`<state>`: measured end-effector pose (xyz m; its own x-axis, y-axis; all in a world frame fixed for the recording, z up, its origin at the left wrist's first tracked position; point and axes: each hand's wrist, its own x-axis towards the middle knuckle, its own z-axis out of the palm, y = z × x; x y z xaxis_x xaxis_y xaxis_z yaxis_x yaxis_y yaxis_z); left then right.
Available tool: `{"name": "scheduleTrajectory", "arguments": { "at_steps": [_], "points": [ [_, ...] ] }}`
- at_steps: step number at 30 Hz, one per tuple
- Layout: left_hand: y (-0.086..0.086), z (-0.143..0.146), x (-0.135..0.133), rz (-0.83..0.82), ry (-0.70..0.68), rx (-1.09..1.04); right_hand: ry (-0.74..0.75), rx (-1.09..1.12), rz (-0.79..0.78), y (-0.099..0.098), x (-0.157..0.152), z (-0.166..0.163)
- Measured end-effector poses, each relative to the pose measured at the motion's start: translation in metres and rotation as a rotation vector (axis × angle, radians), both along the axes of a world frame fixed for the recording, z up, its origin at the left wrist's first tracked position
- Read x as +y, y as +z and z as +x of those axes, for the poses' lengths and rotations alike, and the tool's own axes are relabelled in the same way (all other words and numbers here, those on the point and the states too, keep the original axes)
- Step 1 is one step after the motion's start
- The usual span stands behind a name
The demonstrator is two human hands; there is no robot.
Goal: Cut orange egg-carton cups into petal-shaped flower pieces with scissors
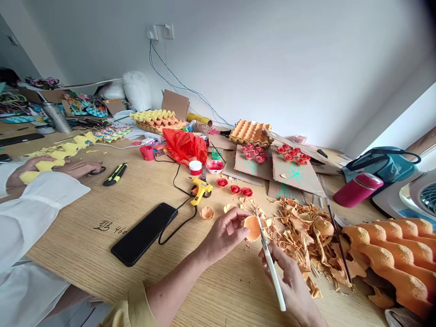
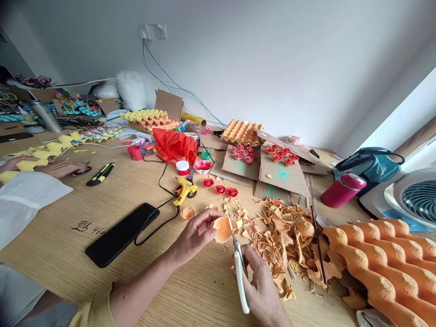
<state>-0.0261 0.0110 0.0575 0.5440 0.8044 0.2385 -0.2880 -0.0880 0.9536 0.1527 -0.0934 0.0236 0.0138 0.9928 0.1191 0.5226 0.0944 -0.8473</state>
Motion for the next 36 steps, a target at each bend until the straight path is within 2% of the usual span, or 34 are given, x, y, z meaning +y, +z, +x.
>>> {"name": "scheduleTrajectory", "arguments": {
  "at_steps": [5,14,23,28,32,36],
  "points": [
    [-0.004,0.0,0.001,0.083,-0.032,0.032,0.02,-0.016,0.001,-0.003,0.0,0.002],
    [0.005,0.0,-0.001,-0.005,-0.007,0.017,0.036,-0.011,-0.006,-0.009,-0.001,0.003],
    [0.009,-0.002,-0.005,-0.005,-0.027,-0.005,0.022,-0.02,0.014,-0.008,-0.003,0.0],
    [0.003,-0.002,-0.004,0.091,-0.003,0.012,0.024,-0.052,0.015,-0.009,-0.001,0.0],
    [-0.005,0.0,-0.005,0.189,-0.069,0.005,0.041,-0.078,0.032,-0.01,-0.001,0.003],
    [-0.008,0.001,-0.006,0.189,-0.094,-0.006,0.035,-0.093,0.055,-0.013,-0.003,0.004]
  ]
}}
